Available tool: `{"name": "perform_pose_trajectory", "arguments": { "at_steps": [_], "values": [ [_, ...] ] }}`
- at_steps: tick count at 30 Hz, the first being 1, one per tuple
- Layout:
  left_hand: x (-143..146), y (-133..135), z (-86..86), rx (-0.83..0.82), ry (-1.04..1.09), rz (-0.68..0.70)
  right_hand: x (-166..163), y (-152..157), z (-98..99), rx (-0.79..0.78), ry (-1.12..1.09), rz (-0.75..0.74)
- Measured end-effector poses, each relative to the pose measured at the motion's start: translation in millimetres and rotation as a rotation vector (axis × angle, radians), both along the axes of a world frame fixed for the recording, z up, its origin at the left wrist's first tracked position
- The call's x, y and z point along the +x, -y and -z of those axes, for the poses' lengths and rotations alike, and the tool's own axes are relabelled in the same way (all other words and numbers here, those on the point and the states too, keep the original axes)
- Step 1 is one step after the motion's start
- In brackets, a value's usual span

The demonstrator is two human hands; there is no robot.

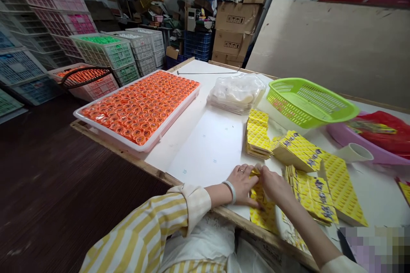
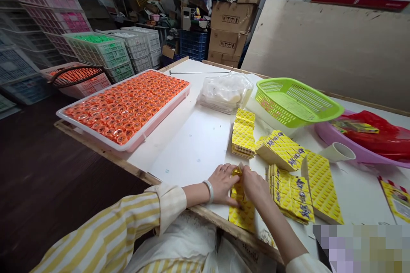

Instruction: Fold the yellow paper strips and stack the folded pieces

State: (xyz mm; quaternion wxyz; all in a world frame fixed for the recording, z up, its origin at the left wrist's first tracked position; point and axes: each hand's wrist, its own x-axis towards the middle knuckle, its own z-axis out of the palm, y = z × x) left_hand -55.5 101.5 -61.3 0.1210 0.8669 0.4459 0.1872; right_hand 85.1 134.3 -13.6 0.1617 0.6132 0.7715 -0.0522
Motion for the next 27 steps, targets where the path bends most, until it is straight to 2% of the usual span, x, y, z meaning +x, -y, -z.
{"name": "perform_pose_trajectory", "arguments": {
  "at_steps": [6, 10, 18, 20, 25, 27],
  "values": [
    [10.5, -11.2, 2.2, 0.046, -0.059, -0.039, 3.5, -11.2, -1.3, -0.061, -0.023, -0.034],
    [12.0, -9.1, 3.8, 0.017, -0.051, -0.081, 3.3, -5.4, 0.6, -0.053, -0.031, -0.04],
    [11.4, -10.8, 7.1, 0.002, -0.039, -0.063, -3.1, 16.4, 6.0, 0.088, -0.124, 0.125],
    [11.4, -10.9, 6.1, 0.005, -0.049, -0.057, 4.1, 25.1, 11.9, 0.145, -0.255, 0.197],
    [11.5, -9.5, 4.4, 0.003, -0.07, -0.044, 25.9, 67.7, 39.8, 0.279, -1.057, 0.547],
    [11.6, -8.9, 4.2, -0.003, -0.075, -0.042, 27.9, 81.6, 47.3, 0.303, -1.095, 0.614]
  ]
}}
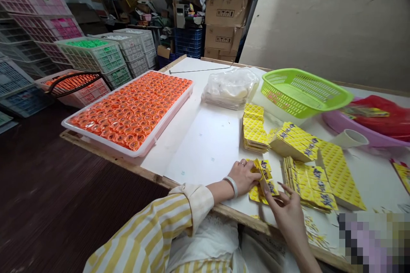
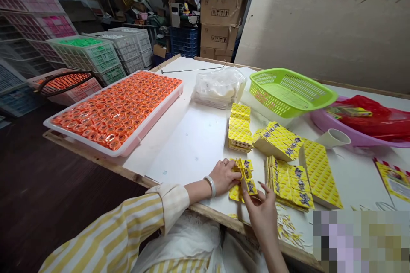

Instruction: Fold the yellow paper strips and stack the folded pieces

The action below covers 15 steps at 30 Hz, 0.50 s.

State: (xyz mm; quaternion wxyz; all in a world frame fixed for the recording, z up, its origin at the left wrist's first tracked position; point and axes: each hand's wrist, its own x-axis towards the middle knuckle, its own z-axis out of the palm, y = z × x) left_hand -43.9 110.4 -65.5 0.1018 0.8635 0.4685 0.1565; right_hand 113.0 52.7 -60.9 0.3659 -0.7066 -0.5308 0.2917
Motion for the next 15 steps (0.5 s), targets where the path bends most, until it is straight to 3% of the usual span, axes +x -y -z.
{"name": "perform_pose_trajectory", "arguments": {
  "at_steps": [6, 15],
  "values": [
    [-2.1, 3.2, -0.8, -0.004, 0.015, 0.01, -17.6, 4.2, -2.0, 0.203, 0.604, -0.211],
    [-10.1, 6.9, 0.2, -0.052, 0.137, 0.106, -25.5, 8.4, -7.6, 0.109, 0.763, -0.367]
  ]
}}
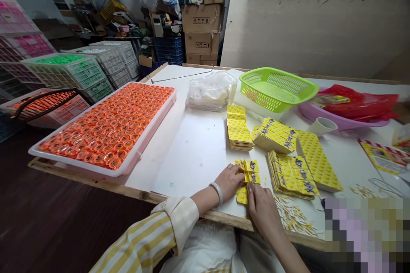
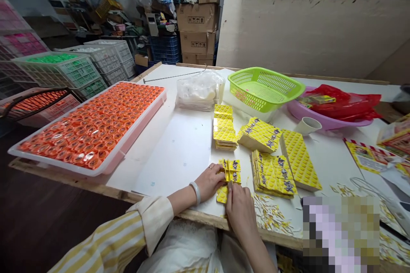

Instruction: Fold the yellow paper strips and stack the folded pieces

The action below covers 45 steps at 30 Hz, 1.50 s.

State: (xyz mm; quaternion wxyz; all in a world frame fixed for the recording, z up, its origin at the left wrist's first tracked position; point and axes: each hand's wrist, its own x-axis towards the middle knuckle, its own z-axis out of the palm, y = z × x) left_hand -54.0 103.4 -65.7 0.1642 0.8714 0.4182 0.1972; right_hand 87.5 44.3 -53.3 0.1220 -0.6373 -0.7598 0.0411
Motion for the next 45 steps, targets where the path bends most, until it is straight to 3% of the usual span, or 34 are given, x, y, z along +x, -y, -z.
{"name": "perform_pose_trajectory", "arguments": {
  "at_steps": [4, 9, 11, 14, 17, 19, 22, 25, 29, 32, 38, 45],
  "values": [
    [-4.3, 0.8, 0.2, -0.042, 0.066, -0.007, -2.9, 0.4, -3.3, -0.047, 0.073, 0.051],
    [-13.8, -1.3, -9.1, -0.284, 0.37, -0.038, -16.4, 1.6, -8.9, -0.107, 0.14, 0.08],
    [-14.5, -3.2, -13.6, -0.3, 0.38, -0.001, -19.4, 3.8, -14.1, -0.117, 0.154, 0.073],
    [-15.4, -8.0, -15.9, -0.274, 0.327, 0.051, -11.2, 4.7, -27.9, -0.203, 0.114, 0.009],
    [-19.9, -15.8, -14.7, -0.337, 0.303, 0.109, 11.8, -2.0, -43.4, -0.415, -0.044, -0.125],
    [-23.0, -21.0, -14.8, -0.372, 0.247, 0.154, 27.0, -9.4, -49.2, -0.471, -0.096, -0.211],
    [-22.3, -24.2, -17.9, -0.326, 0.088, 0.16, 37.2, -18.4, -48.2, -0.392, -0.038, -0.163],
    [-15.5, -19.3, -21.9, -0.252, 0.0, 0.122, 34.6, -21.2, -40.6, -0.196, 0.073, -0.08],
    [-9.1, -9.0, -22.5, -0.019, -0.084, 0.055, 33.1, -21.5, -29.4, -0.023, 0.225, -0.269],
    [-9.8, -6.8, -17.8, 0.131, -0.11, 0.109, 36.9, -26.6, -24.4, 0.045, 0.16, -0.306],
    [-11.5, -7.4, -7.0, 0.157, -0.103, 0.199, 39.3, -45.1, -23.6, -0.073, -0.099, -0.498],
    [-10.9, -3.4, 0.3, 0.15, -0.096, 0.197, 37.3, -31.9, -11.7, -0.035, -0.221, -0.417]
  ]
}}
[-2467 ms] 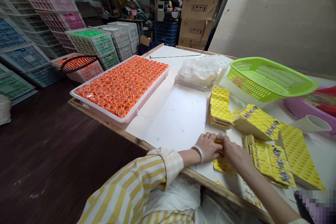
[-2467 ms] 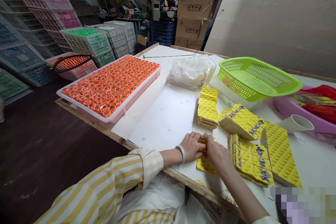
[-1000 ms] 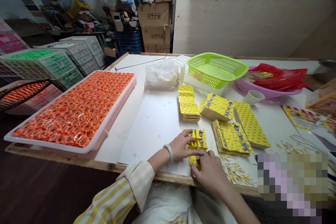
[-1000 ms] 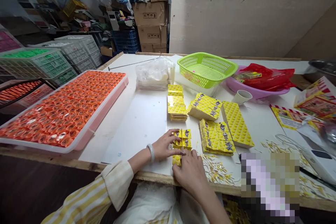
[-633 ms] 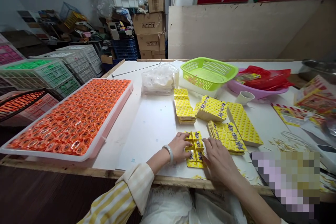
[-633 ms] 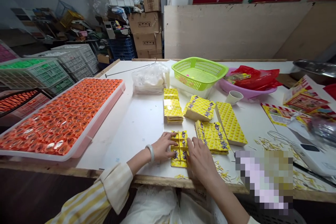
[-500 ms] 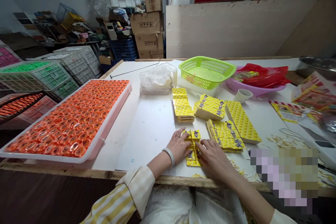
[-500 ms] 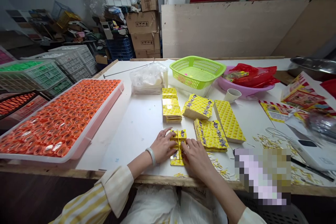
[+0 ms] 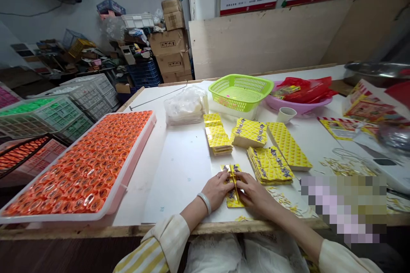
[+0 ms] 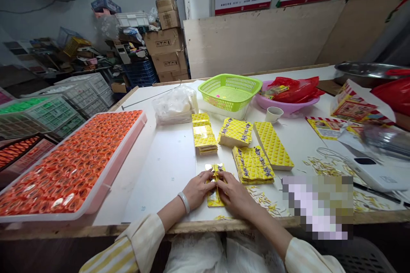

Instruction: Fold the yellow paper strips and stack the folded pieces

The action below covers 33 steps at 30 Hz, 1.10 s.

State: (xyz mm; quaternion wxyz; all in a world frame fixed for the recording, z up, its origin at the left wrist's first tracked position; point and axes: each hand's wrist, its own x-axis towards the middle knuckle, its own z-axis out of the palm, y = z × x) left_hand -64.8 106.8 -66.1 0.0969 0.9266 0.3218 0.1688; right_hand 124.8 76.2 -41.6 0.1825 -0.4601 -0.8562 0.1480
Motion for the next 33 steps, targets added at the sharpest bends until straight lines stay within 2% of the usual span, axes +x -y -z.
{"name": "perform_pose_trajectory", "arguments": {
  "at_steps": [2, 5, 7, 11, 16, 20, 23, 25, 27, 29, 31, 33],
  "values": [
    [0.6, 1.2, -0.1, -0.061, 0.067, -0.041, 3.4, 3.6, -5.7, -0.07, -0.061, -0.001],
    [1.2, 3.0, -2.9, -0.085, 0.101, -0.059, 11.0, 7.0, -17.0, -0.28, -0.137, -0.053],
    [0.8, 3.8, -5.5, -0.118, 0.142, -0.051, 14.4, 8.8, -19.6, -0.316, -0.159, -0.056],
    [-4.4, 1.4, -8.3, -0.314, 0.368, -0.071, 14.2, 9.1, -10.7, -0.212, -0.224, -0.008],
    [-16.2, -10.4, -7.1, -0.427, 0.632, -0.296, 10.0, 7.7, -3.7, -0.11, -0.219, 0.041],
    [-20.0, -11.3, -7.8, -0.512, 0.746, -0.355, 2.2, 25.2, -25.0, 0.061, -0.186, 0.048],
    [-23.0, -6.3, -8.5, -0.591, 0.84, -0.368, -3.1, 58.5, -45.0, 0.274, -0.176, 0.059],
    [-28.2, -8.0, -11.1, -0.489, 0.821, -0.38, -2.9, 88.7, -48.0, 0.412, -0.187, 0.1],
    [-34.8, -19.3, -18.4, -0.33, 0.69, -0.347, 2.3, 123.8, -37.0, 0.525, -0.257, 0.182],
    [-39.5, -42.0, -30.7, -0.152, 0.576, -0.364, 13.5, 163.2, -10.6, 0.561, -0.352, 0.349],
    [-40.4, -73.5, -45.0, -0.01, 0.492, -0.5, 31.3, 205.4, 29.3, 0.488, -0.394, 0.616],
    [-37.7, -108.1, -56.5, -0.031, 0.381, -0.732, 55.5, 245.8, 78.6, 0.381, -0.335, 0.884]
  ]
}}
